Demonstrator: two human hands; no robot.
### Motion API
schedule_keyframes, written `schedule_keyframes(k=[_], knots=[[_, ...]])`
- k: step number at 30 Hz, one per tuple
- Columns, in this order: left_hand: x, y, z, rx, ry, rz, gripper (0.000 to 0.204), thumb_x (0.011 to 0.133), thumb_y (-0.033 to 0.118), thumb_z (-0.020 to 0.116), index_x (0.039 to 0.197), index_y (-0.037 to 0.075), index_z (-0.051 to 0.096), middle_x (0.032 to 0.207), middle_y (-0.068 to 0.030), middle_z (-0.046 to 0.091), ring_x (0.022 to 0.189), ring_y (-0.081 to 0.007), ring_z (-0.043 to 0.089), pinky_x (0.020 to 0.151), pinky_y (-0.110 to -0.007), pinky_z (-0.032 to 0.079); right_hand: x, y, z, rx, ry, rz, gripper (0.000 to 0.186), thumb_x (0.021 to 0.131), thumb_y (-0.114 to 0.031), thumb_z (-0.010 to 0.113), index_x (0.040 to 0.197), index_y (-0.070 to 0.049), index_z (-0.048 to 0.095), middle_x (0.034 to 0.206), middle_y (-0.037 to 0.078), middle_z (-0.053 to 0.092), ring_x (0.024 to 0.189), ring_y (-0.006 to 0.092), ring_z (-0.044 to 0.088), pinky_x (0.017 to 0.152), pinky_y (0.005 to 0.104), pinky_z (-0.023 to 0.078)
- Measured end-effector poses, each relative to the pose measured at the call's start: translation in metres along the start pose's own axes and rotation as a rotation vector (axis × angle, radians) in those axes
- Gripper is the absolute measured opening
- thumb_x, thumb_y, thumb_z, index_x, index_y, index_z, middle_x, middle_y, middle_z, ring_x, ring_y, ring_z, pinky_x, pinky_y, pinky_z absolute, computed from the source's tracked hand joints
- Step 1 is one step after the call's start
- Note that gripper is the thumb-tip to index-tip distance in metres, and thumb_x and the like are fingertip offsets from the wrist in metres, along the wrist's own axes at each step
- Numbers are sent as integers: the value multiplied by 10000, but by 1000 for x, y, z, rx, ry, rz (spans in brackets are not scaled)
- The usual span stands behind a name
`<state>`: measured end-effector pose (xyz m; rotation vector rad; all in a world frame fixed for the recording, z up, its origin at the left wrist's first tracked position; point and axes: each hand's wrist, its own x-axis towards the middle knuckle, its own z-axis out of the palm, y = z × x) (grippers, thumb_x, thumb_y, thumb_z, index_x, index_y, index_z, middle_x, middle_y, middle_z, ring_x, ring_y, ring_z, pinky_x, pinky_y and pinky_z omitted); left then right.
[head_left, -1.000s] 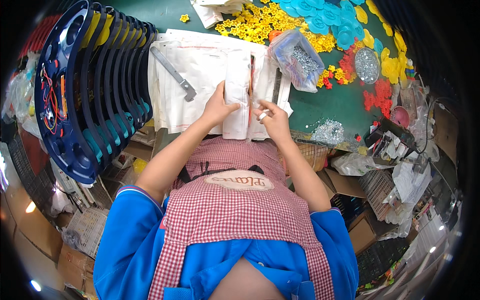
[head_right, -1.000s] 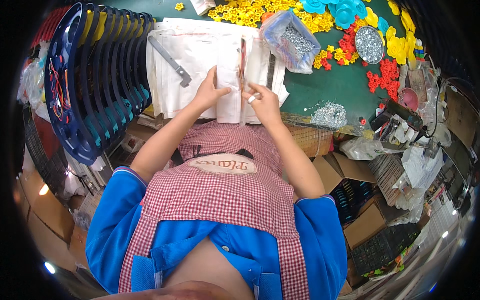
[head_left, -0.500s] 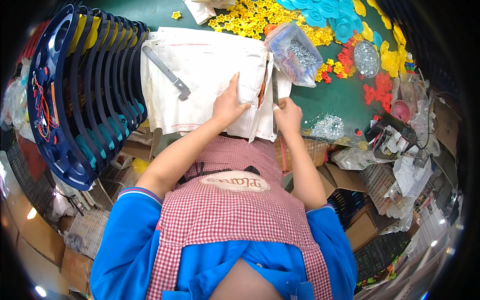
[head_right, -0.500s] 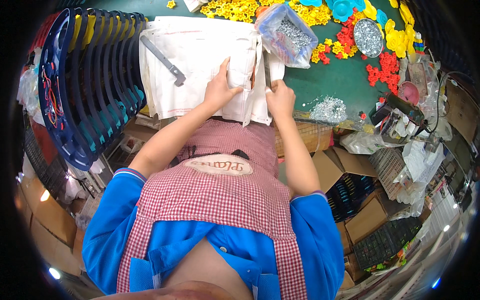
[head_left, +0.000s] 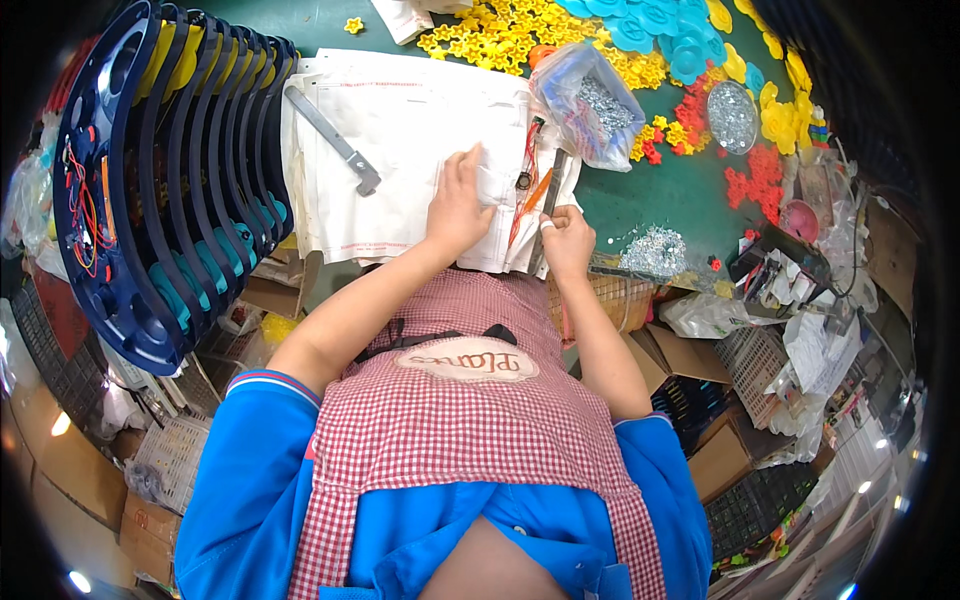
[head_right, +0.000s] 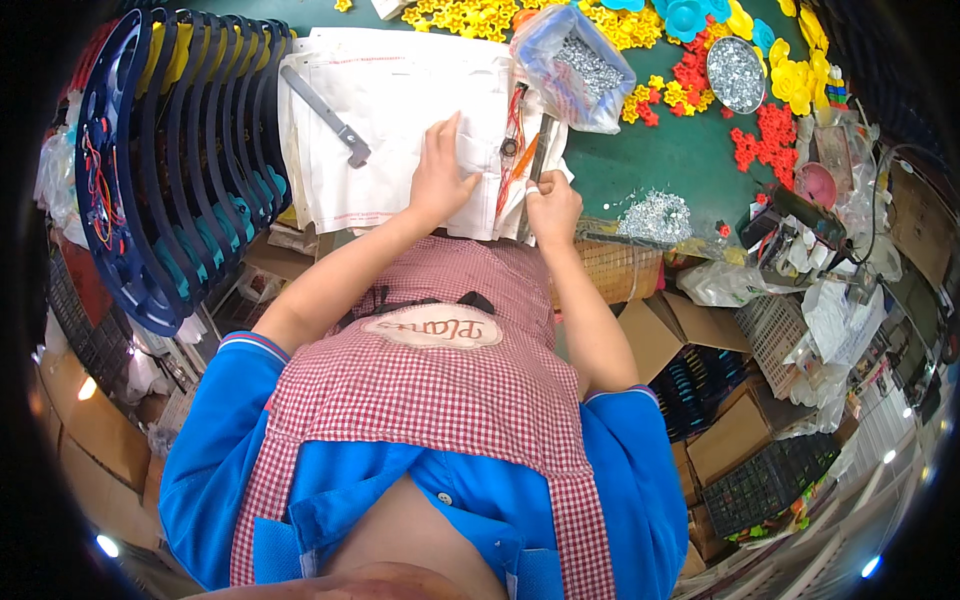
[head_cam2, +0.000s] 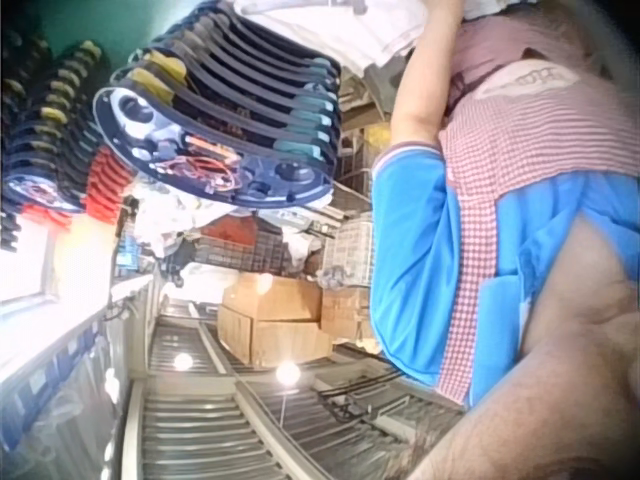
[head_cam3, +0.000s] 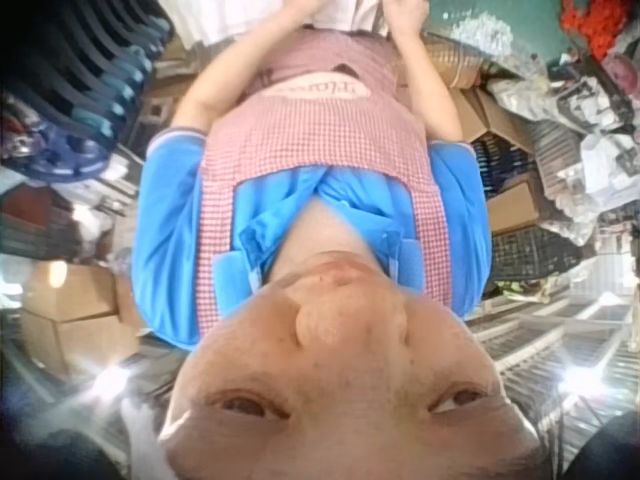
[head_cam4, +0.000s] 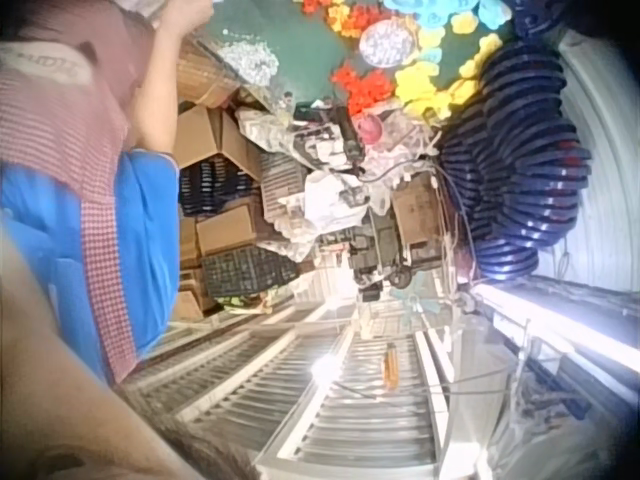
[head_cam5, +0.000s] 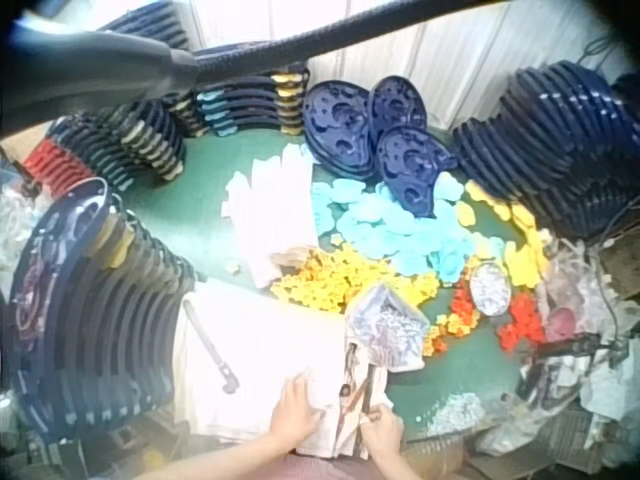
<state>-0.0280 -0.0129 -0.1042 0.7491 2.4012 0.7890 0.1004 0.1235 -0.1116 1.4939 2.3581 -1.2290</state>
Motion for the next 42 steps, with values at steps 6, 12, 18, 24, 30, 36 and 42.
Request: schedule_keyframes(k=[6, 12, 18, 24, 30, 36, 42], knots=[[2, -7, 1, 329, -43, 594, 299, 820, 82, 567, 1089, 142, 684, 1371, 21, 519, 1343, -209, 406, 1089, -418, 347, 5, -5, -15, -191, 31, -145, 152, 790, -131, 701, 885, -18, 663, 768, 162, 703, 758, 350, 691, 724, 422, 534], [12, 2, 6, 284, 38, 562, 203, 769, 151, 653, 963, 109, 698, 1243, -29, 577, 1213, -256, 481, 983, -414, 422, 22, 4, -7, -255, -11, -13, 237, 769, -158, 743, 952, -26, 668, 747, 161, 708, 769, 339, 700, 751, 415, 533], [21, 4, 15, 398, 15, 526, 215, 719, 197, 711, 916, 112, 691, 1196, -40, 577, 1134, -280, 495, 945, -397, 419, 29, -12, -19, 98, -81, 120, 243, 761, -128, 767, 946, 1, 676, 661, 108, 690, 566, 177, 668, 573, 316, 526], [14, 17, 21, 491, -73, 442, 348, 702, 311, 738, 996, 135, 678, 1312, -46, 499, 1214, -281, 426, 990, -495, 347, 30, -42, -21, 146, -156, 237, 221, 788, -84, 748, 972, 17, 677, 698, 110, 691, 507, 151, 649, 439, 281, 511], [11, 14, 29, 473, 10, 420, 367, 728, 253, 716, 1081, 168, 662, 1334, -43, 490, 1255, -307, 409, 1023, -498, 321, 27, 3, 1, 33, -50, 132, 248, 803, -128, 728, 1010, -17, 649, 819, 129, 704, 744, 277, 695, 754, 375, 528], [-9, -36, -48, 415, 198, 161, 409, 768, 16, 596, 1147, 160, 650, 1323, -85, 504, 1274, -350, 407, 1064, -493, 298, 13, -14, -9, 48, 152, -118, 284, 805, -53, 710, 1082, -38, 647, 1060, 98, 595, 739, 211, 622, 707, 333, 507], [-33, -56, -62, 453, 153, 11, 579, 870, 174, 633, 1412, 83, 450, 1489, -152, 375, 1362, -401, 336, 1112, -541, 272, 10, -72, 20, 243, -21, -589, 206, 817, 23, 646, 1018, -16, 663, 910, 104, 620, 736, 202, 621, 640, 295, 506]])
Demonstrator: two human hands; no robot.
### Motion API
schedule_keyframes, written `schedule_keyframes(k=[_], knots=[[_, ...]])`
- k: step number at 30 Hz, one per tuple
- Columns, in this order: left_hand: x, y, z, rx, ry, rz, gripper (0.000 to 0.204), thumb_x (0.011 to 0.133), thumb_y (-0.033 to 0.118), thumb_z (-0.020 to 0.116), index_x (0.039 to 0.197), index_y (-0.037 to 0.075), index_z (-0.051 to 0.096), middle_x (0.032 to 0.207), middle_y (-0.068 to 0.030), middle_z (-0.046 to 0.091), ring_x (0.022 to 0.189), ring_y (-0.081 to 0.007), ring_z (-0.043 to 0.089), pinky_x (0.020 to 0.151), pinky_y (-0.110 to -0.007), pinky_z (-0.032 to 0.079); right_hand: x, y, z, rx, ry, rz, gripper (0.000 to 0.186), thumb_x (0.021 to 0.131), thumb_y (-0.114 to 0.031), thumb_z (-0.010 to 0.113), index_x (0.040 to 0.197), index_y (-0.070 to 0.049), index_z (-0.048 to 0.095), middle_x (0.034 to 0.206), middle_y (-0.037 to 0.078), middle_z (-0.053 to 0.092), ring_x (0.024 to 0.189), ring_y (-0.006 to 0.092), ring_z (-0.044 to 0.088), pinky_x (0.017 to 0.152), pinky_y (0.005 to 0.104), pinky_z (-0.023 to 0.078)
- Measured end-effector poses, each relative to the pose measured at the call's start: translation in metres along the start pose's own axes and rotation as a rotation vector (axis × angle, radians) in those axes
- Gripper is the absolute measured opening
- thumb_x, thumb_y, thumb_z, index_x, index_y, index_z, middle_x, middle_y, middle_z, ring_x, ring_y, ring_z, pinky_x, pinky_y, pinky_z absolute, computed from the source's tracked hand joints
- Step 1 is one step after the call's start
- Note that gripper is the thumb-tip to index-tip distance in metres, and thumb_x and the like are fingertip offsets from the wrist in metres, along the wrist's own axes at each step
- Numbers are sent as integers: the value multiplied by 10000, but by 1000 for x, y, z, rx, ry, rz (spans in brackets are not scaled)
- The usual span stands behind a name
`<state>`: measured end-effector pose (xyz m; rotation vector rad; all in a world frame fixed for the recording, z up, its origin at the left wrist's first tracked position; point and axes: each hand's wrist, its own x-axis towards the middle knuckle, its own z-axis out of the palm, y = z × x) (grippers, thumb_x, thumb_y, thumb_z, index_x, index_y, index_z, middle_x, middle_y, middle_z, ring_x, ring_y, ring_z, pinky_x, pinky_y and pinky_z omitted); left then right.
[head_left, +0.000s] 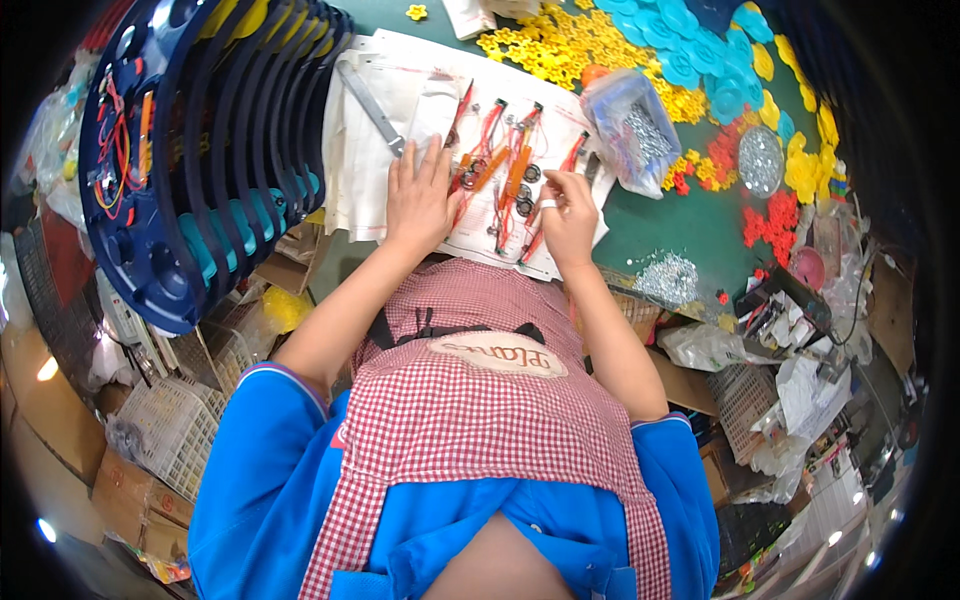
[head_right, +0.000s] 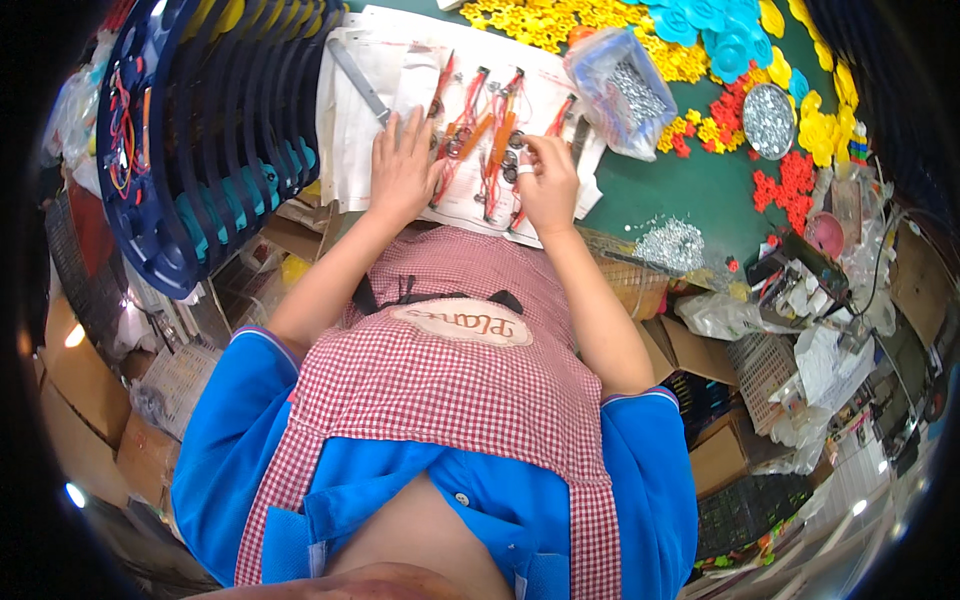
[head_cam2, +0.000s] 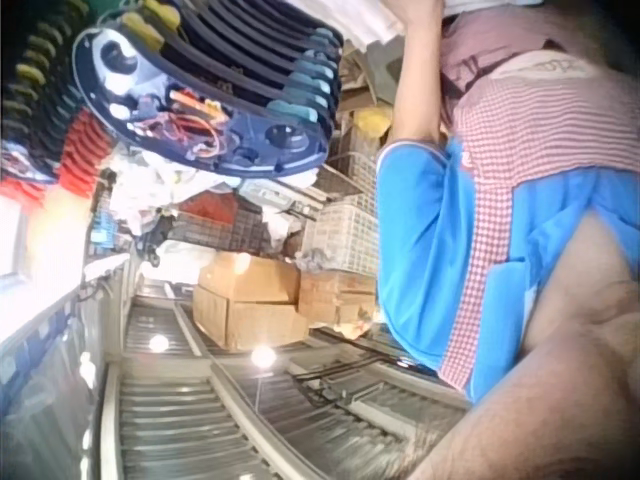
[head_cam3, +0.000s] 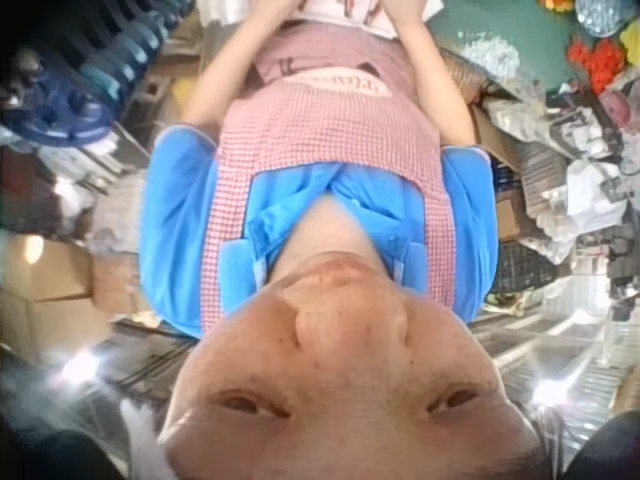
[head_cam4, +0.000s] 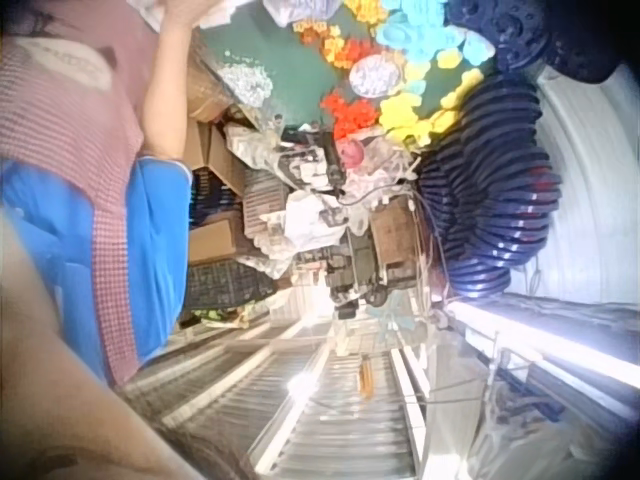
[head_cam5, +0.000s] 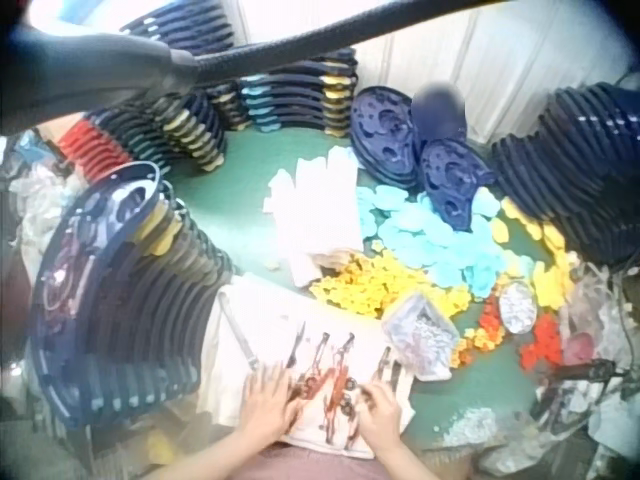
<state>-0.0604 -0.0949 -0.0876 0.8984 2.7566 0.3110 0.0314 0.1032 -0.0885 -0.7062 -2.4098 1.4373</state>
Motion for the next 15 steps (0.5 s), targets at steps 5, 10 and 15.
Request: schedule_keyframes(k=[5, 10, 15], knots=[[3, -25, 7, -22, 45, -8, 647, 843, 214, 667, 1429, 83, 427, 1435, -137, 438, 1323, -366, 396, 1078, -463, 347, 23, -20, 45, 7, -303, -167, 177, 813, -6, 633, 981, -39, 676, 925, 106, 654, 850, 291, 636, 738, 374, 518], [8, -33, -12, -394, 81, -384, 609, 782, 81, 650, 1369, 102, 489, 1277, -104, 568, 1172, -335, 536, 911, -428, 484, 35, -27, 66, -21, -445, -206, 186, 814, -33, 631, 994, -51, 670, 937, 104, 646, 898, 303, 635, 797, 392, 520], [5, -64, -15, 95, 194, -119, 599, 745, 111, 693, 1324, 97, 538, 1317, -84, 551, 1170, -296, 535, 905, -420, 475, 40, -35, 76, -75, -460, -292, 205, 825, -51, 628, 1025, -65, 668, 1005, 97, 639, 968, 296, 624, 834, 397, 517]])
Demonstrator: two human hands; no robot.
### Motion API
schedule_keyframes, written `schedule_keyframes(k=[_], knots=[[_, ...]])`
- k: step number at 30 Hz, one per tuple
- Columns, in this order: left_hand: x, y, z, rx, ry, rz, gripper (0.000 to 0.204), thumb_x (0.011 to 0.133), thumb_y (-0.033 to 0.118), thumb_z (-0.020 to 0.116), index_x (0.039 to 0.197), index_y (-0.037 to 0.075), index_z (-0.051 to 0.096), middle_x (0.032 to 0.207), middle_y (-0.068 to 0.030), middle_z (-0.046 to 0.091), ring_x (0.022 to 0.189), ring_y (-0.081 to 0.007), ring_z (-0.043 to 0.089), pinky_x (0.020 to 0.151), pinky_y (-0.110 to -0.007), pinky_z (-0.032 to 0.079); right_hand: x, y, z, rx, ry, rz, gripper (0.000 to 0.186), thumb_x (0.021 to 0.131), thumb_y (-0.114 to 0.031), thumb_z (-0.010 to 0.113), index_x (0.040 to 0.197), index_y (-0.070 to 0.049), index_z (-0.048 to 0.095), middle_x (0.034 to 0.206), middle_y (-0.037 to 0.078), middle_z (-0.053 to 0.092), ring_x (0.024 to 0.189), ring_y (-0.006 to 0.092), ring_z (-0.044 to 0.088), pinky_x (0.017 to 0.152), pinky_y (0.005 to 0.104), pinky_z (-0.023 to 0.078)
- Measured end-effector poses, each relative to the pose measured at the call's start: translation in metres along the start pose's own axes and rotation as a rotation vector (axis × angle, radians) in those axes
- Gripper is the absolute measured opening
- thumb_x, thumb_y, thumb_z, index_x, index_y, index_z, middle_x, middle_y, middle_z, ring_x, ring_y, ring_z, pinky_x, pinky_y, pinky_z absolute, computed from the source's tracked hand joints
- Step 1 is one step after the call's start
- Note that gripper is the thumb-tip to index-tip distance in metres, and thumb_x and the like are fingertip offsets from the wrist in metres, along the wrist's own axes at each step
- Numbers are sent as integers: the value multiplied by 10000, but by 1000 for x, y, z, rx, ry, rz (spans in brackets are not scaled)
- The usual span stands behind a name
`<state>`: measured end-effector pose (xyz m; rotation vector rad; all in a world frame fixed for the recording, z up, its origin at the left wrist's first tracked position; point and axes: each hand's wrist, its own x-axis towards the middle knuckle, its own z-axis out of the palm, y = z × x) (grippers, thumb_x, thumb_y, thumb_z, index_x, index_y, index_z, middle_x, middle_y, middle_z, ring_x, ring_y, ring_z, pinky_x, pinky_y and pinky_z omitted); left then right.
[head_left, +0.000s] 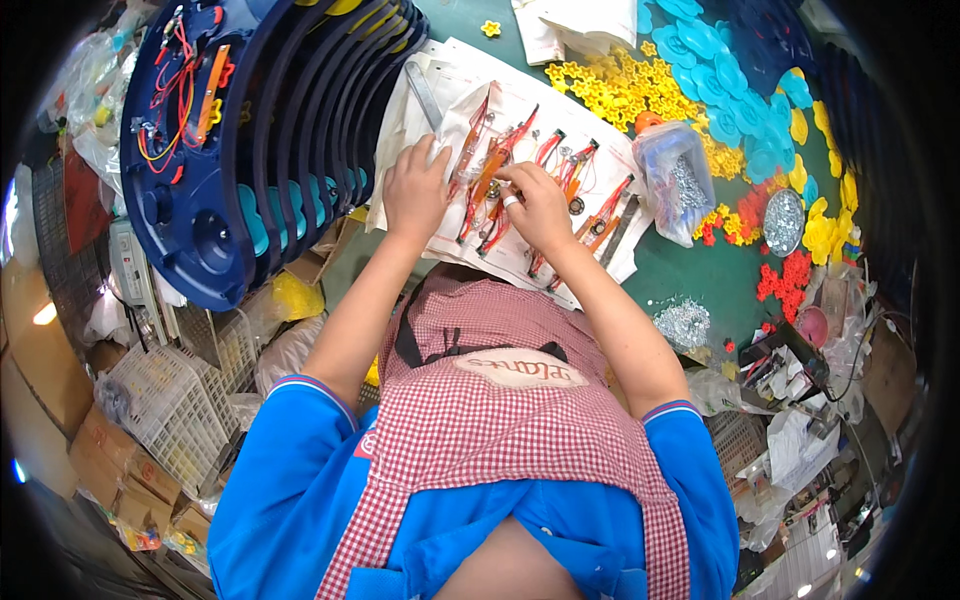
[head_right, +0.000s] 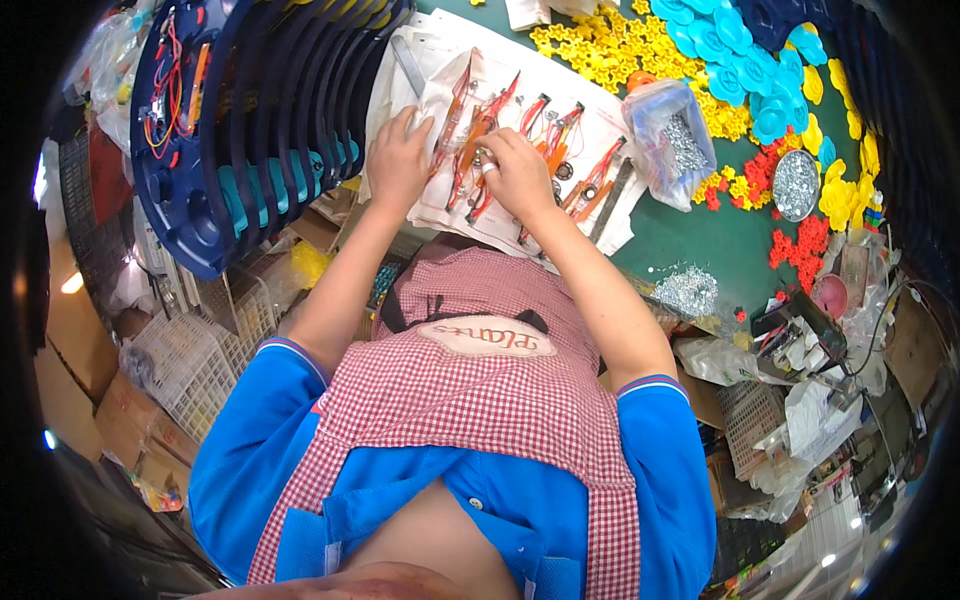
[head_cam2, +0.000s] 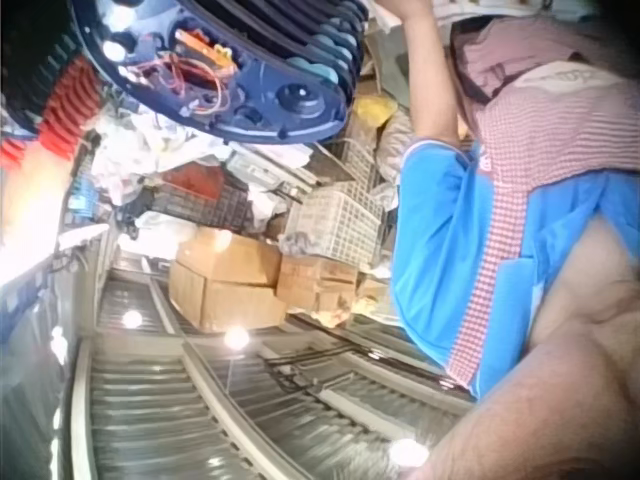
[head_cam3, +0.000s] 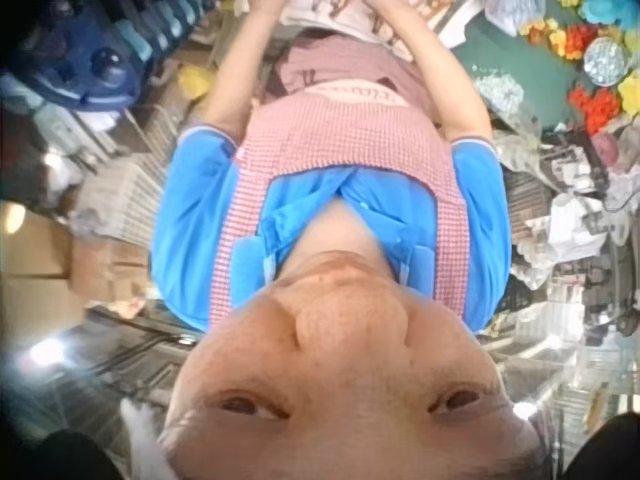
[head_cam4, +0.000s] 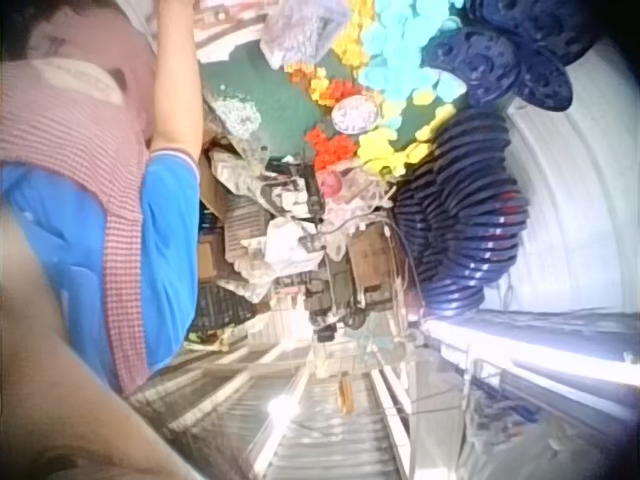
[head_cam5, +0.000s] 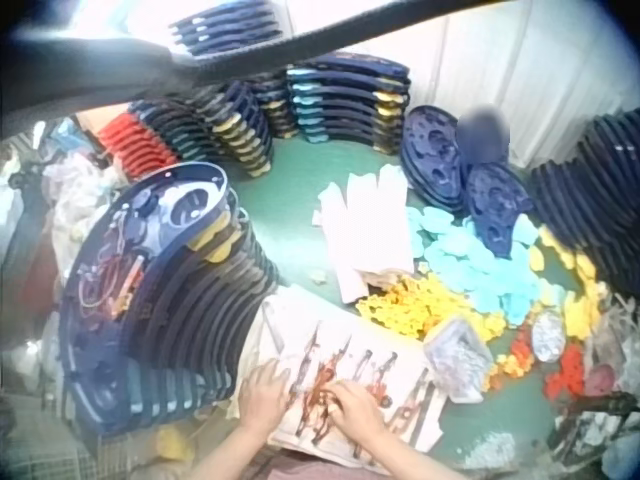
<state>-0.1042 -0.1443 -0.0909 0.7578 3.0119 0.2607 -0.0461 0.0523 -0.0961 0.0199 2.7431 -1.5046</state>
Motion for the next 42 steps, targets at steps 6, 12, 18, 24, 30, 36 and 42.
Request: schedule_keyframes(k=[6, 12, 18, 24, 30, 36, 42], knots=[[9, 1, -4, -70, -44, -221, 611, 771, 163, 687, 1338, 30, 501, 1242, -142, 581, 1070, -337, 586, 877, -426, 495, 14, -7, 8, -89, -139, -106, 385, 714, -7, 646, 1095, -60, 657, 1149, 104, 600, 1119, 312, 560, 947, 401, 492], [31, -34, -29, -690, -413, -669, 368, 916, 240, 661, 1185, -10, 638, 1052, -108, 711, 873, -234, 691, 786, -373, 532, 27, -17, 10, -125, -105, -284, 534, 707, -21, 658, 1234, -32, 577, 1317, 145, 524, 1260, 343, 474, 1075, 429, 392], [47, -24, -14, -1771, -410, -934, 423, 976, 384, 567, 1133, -3, 638, 1030, -133, 699, 946, -228, 679, 817, -357, 536, 29, 26, 29, -308, -290, -282, 556, 721, -205, 677, 1219, 22, 580, 1343, 182, 514, 1335, 337, 404, 1155, 436, 291], [61, -5, 27, -307, -220, -640, 418, 772, 309, 742, 1097, 61, 656, 1002, -138, 703, 936, -321, 674, 829, -411, 528, 44, 12, 26, -562, -406, -235, 418, 785, -194, 612, 1140, 25, 641, 1228, 188, 579, 1250, 328, 482, 1107, 420, 328], [59, -7, 36, -510, -175, -680, 235, 812, 234, 668, 979, 74, 707, 928, -122, 727, 929, -306, 680, 816, -407, 529, 50, 12, 33, -649, -355, -266, 371, 806, -161, 562, 1114, 22, 658, 1231, 196, 598, 1243, 320, 495, 1035, 404, 377], [66, -6, 58, -547, -128, -668, 205, 849, 235, 643, 964, 77, 706, 876, -119, 721, 830, -301, 688, 760, -401, 515, 55, 35, 48, -576, -243, -344, 299, 820, -130, 547, 1056, 13, 661, 1155, 174, 633, 1186, 304, 535, 969, 389, 414], [38, 3, -36, -456, 253, -528, 170, 943, 167, 561, 1056, 41, 558, 869, -132, 674, 771, -330, 657, 690, -436, 497, 65, -3, 37, -656, -350, -163, 518, 781, -76, 580, 1295, -86, 519, 1086, 158, 642, 1072, 301, 593, 912, 397, 447]])
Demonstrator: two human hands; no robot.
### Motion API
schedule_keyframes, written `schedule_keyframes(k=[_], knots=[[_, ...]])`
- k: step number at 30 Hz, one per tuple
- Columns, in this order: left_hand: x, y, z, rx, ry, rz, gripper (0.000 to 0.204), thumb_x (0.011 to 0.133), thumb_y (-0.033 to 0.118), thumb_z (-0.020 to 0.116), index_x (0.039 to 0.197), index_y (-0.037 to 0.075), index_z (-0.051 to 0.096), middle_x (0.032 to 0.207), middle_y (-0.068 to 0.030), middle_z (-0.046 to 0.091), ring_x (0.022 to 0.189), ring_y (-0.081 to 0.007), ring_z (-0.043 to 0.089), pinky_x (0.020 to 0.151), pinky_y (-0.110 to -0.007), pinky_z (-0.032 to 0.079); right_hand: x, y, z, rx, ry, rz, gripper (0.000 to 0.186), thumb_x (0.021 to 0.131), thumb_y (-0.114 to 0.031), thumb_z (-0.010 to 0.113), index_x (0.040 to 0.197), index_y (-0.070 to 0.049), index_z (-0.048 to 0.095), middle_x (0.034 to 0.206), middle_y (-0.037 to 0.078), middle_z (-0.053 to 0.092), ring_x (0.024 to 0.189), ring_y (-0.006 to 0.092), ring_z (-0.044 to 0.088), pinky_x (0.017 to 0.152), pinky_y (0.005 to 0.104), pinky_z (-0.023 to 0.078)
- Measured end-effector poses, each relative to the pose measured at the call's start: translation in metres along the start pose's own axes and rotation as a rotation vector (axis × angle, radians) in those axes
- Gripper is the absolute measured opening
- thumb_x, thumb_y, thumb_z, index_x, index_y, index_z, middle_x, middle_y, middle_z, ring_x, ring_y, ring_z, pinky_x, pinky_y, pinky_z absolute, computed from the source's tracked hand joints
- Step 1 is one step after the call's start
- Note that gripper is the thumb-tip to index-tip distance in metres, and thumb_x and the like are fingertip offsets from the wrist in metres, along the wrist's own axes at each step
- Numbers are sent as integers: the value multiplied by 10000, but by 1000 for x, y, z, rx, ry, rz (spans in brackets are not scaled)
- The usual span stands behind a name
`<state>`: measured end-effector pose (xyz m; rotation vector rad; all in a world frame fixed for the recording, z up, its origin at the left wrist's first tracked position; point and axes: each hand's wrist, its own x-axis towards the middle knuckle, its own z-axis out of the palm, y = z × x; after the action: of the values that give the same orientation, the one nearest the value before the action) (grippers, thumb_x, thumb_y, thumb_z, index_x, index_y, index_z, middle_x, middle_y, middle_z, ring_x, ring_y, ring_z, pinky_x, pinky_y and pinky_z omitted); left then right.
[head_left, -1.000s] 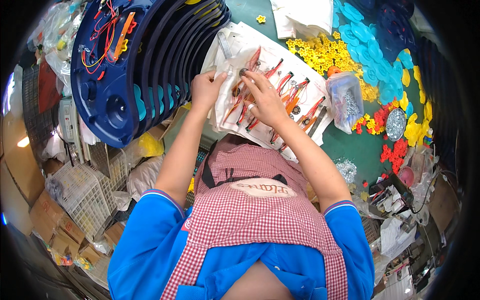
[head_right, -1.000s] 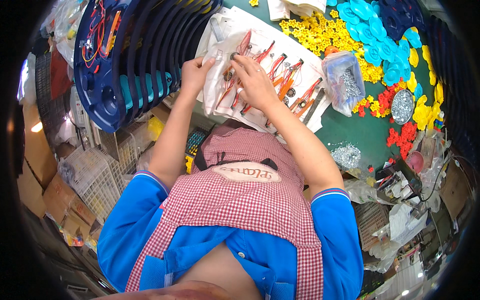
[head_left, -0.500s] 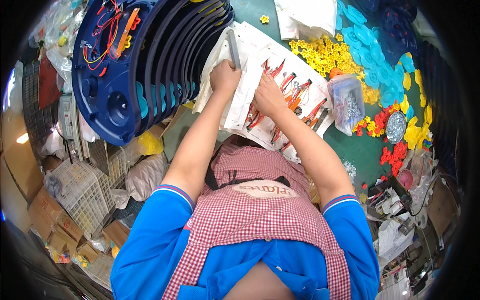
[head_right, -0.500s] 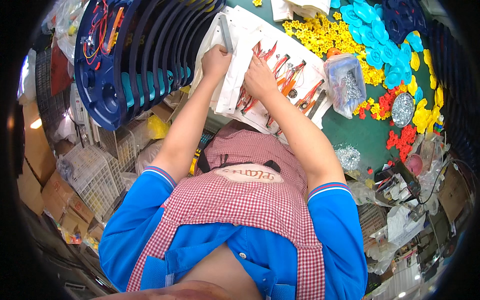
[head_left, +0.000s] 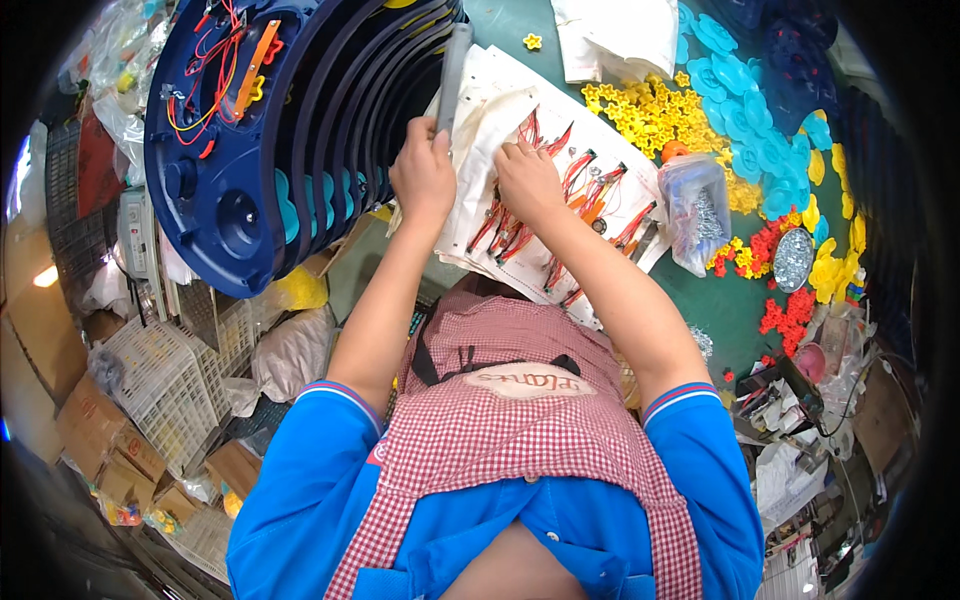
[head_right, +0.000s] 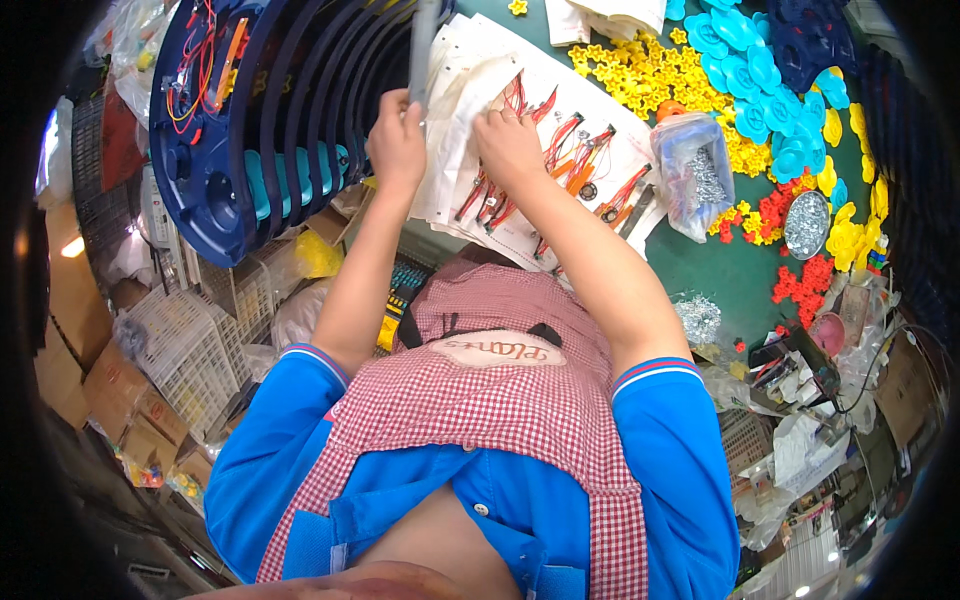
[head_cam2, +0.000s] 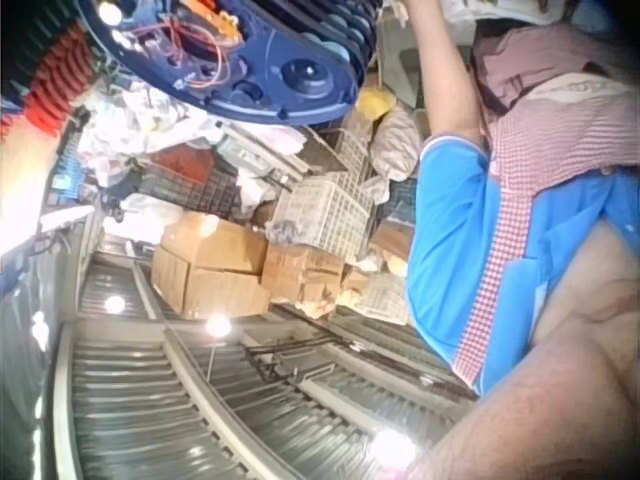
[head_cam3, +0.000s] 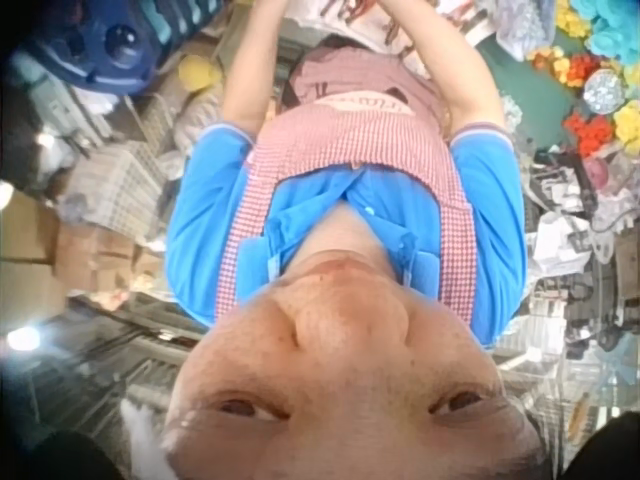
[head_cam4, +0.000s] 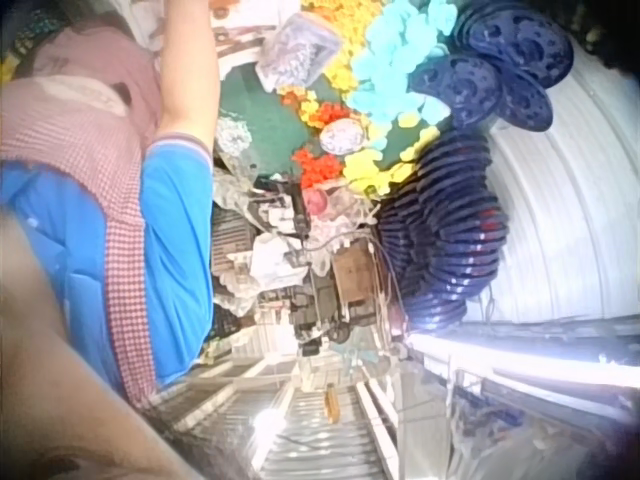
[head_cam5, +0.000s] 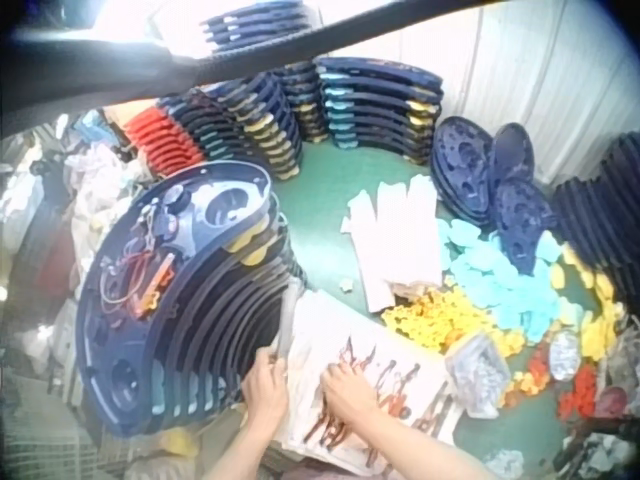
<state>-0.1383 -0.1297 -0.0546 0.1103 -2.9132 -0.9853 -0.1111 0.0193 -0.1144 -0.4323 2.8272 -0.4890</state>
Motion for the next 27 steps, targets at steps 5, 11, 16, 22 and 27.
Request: schedule_keyframes(k=[5, 11, 16, 22, 27], knots=[[-45, -4, -20, -837, -498, -534, 127, 985, 110, 527, 1081, 31, 552, 794, -22, 599, 707, -118, 562, 651, -290, 464, 34, -27, 4, -221, -2, 134, 768, 867, -230, 586, 1543, -338, 238, 1036, 135, 661, 1024, 301, 621, 897, 559, 410], [-45, -59, 49, -137, -266, -251, 170, 941, 144, 566, 1068, 31, 567, 898, -132, 667, 821, -294, 635, 749, -399, 479, 31, -11, 15, -162, -118, 65, 686, 886, -225, 557, 1525, -244, 306, 1187, 126, 596, 1180, 298, 526, 1010, 634, 322], [-9, -54, 55, -27, -118, -333, 312, 927, 183, 586, 1215, 69, 545, 1134, -160, 649, 1044, -342, 607, 854, -452, 471, 17, -8, 11, -66, -45, 65, 598, 882, -153, 531, 1468, -160, 412, 1197, 136, 590, 1212, 294, 520, 1103, 578, 274], [-17, -68, 71, 535, -293, 89, 798, 880, 318, 657, 1516, 32, 269, 1574, -154, 284, 1445, -346, 262, 1159, -480, 227, -19, -7, -11, 29, 317, 5, 635, 668, -148, 736, 1282, -92, 585, 1265, 106, 555, 1195, 274, 524, 1088, 543, 316], [-13, -95, 72, 487, -86, 405, 643, 873, 266, 665, 1396, -32, 439, 1487, -238, 379, 1363, -413, 341, 1142, -507, 245, -154, 13, -31, 509, 588, 189, 420, 754, -50, 635, 1173, -41, 639, 1057, 114, 654, 992, 305, 624, 858, 385, 514]])
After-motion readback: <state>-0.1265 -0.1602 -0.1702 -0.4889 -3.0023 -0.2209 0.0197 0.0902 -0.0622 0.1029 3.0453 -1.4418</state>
